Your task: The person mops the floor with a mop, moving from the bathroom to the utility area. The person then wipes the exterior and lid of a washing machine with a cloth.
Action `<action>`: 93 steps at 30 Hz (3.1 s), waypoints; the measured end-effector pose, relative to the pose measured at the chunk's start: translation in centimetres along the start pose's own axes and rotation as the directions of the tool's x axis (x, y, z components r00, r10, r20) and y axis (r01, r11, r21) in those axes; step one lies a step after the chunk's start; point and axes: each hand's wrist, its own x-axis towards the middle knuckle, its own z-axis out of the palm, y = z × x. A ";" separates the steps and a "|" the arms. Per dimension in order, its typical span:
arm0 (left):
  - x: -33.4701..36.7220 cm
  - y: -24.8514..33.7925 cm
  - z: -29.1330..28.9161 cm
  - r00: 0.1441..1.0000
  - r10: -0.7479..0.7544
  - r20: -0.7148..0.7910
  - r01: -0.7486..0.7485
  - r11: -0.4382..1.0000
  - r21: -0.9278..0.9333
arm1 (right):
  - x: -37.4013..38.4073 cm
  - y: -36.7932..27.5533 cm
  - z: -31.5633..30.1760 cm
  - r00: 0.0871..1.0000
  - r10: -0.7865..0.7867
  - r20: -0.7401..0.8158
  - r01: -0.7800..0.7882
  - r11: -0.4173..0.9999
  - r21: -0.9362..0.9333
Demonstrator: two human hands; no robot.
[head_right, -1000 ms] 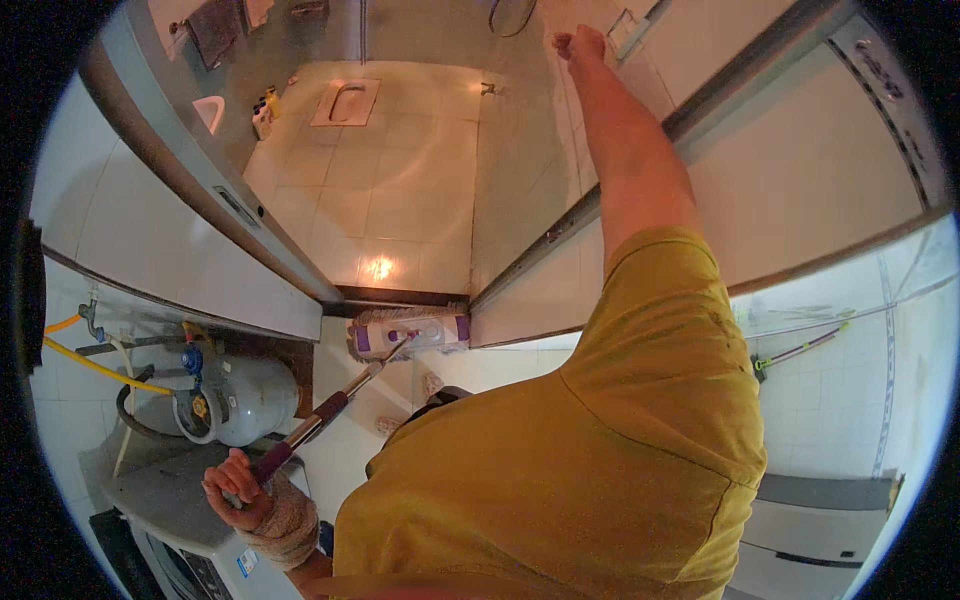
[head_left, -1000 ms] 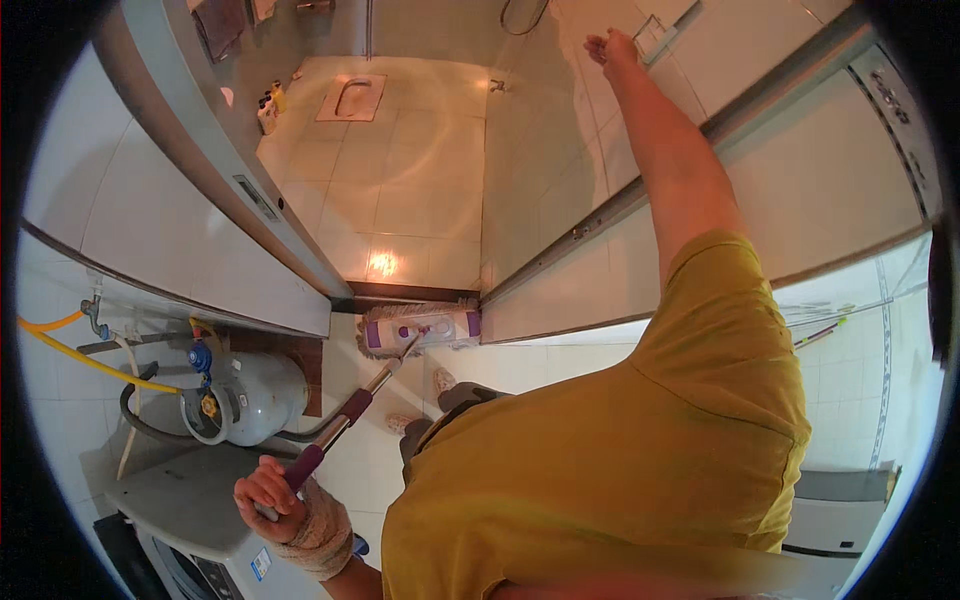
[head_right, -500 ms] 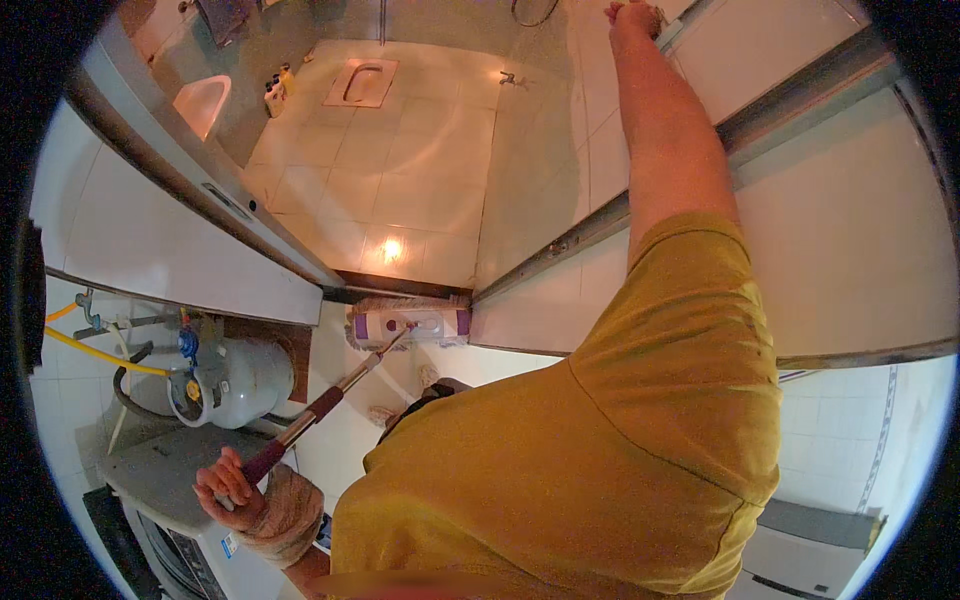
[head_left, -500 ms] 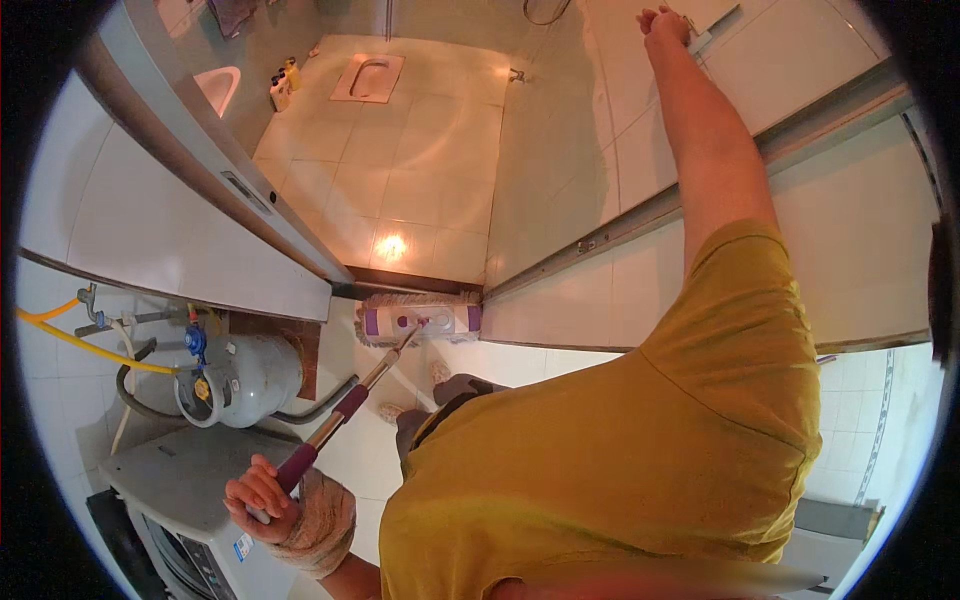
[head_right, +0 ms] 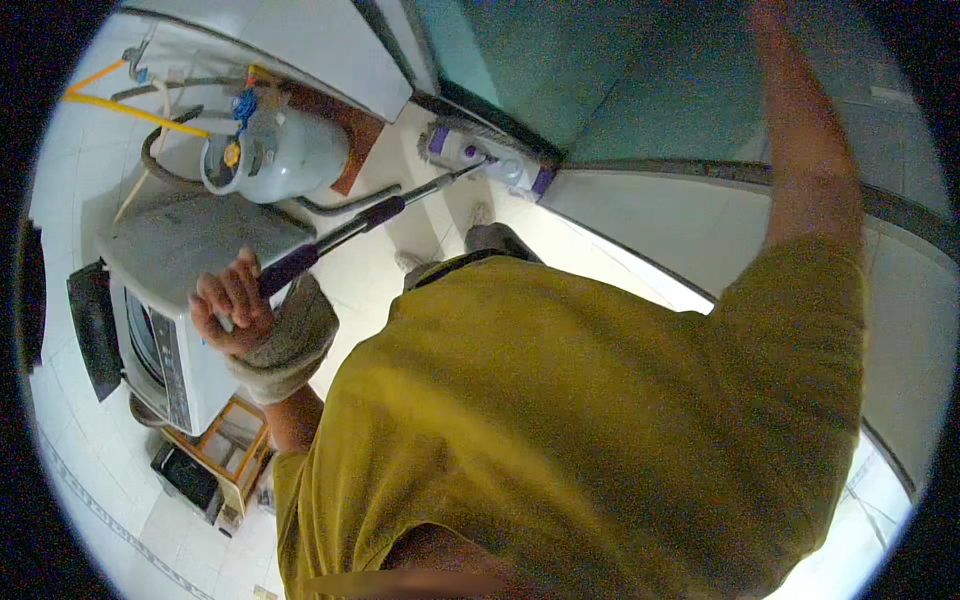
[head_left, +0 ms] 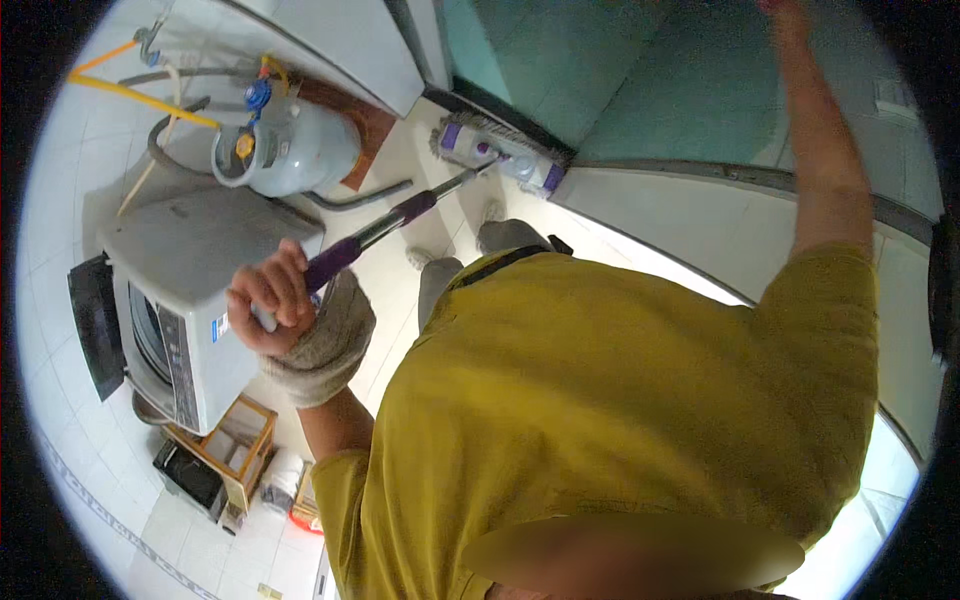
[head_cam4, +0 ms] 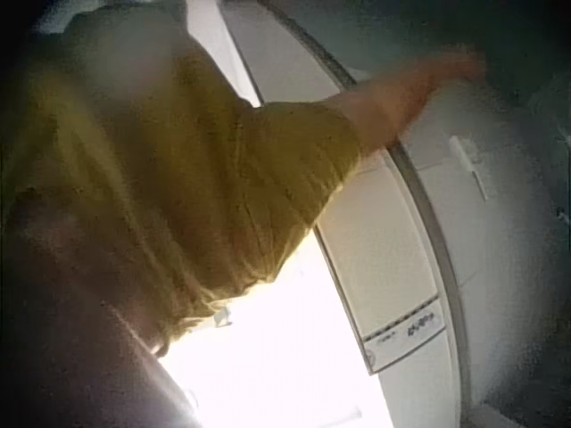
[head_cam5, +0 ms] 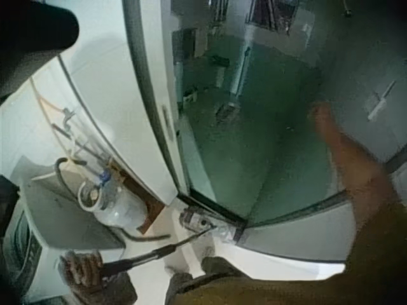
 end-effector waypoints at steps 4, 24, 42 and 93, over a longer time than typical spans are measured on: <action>0.2 0.5 -0.5 1.000 -0.023 0.016 0.022 0.998 0.052 | 4.4 26.6 5.8 0.898 0.375 -0.230 -0.427 0.615 -0.663; -11.2 9.8 -13.8 0.998 -0.038 -0.052 0.051 0.962 0.269 | -4.1 49.9 51.1 0.882 0.402 0.246 -0.029 0.566 -0.824; -11.0 8.6 -3.7 0.771 -0.352 0.531 0.284 0.936 0.209 | -21.0 43.7 46.8 0.975 0.081 -0.205 -0.204 0.682 -0.702; -19.4 -5.0 -0.5 0.743 -0.359 0.564 0.385 0.919 0.078 | -38.2 48.7 34.3 0.849 0.346 -0.400 -0.528 0.503 -0.684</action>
